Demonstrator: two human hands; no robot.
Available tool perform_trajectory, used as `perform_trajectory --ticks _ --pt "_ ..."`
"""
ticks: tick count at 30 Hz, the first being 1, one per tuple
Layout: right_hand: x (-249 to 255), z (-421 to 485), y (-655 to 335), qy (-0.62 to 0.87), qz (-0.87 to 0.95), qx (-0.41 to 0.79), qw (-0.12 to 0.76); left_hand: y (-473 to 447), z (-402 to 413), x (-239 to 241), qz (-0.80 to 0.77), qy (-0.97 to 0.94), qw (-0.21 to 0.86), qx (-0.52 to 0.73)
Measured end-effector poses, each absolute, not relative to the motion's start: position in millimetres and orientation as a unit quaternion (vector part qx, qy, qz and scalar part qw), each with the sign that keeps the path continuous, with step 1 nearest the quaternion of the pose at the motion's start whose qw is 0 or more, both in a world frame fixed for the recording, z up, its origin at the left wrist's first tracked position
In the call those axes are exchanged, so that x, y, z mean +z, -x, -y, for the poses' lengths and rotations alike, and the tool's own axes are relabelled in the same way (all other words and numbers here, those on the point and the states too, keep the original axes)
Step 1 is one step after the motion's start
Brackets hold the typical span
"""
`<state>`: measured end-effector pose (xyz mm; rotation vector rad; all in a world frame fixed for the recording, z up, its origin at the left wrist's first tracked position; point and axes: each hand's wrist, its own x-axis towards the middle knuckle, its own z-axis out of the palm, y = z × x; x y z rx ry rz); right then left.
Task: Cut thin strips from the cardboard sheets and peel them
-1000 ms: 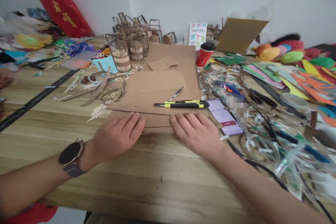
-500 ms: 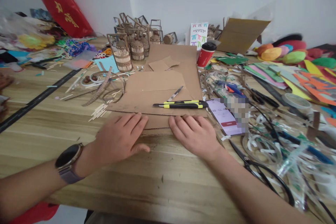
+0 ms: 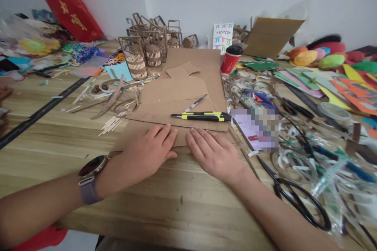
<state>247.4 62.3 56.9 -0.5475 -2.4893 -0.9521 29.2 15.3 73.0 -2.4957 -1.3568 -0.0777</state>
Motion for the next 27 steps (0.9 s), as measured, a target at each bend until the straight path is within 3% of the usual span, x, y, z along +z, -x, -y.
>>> perform_trajectory --ticks 12,17,20,23,27 --pt "55 -60 -246 0.195 0.904 -0.313 0.215 -26 -21 56 0.409 0.865 0.281 -0.08" --pt "59 -52 -251 0.235 0.922 -0.236 0.197 -22 -22 54 0.369 0.868 0.319 -0.096" --pt "62 -46 -273 0.314 0.908 -0.162 0.226 -21 -23 54 0.357 0.866 0.334 -0.107" --pt "64 -44 -303 0.489 0.814 -0.056 0.31 -21 -24 52 0.349 0.865 0.344 -0.111" --pt "62 -47 -320 0.608 0.677 0.299 0.287 -23 -24 47 0.342 0.864 0.353 -0.114"
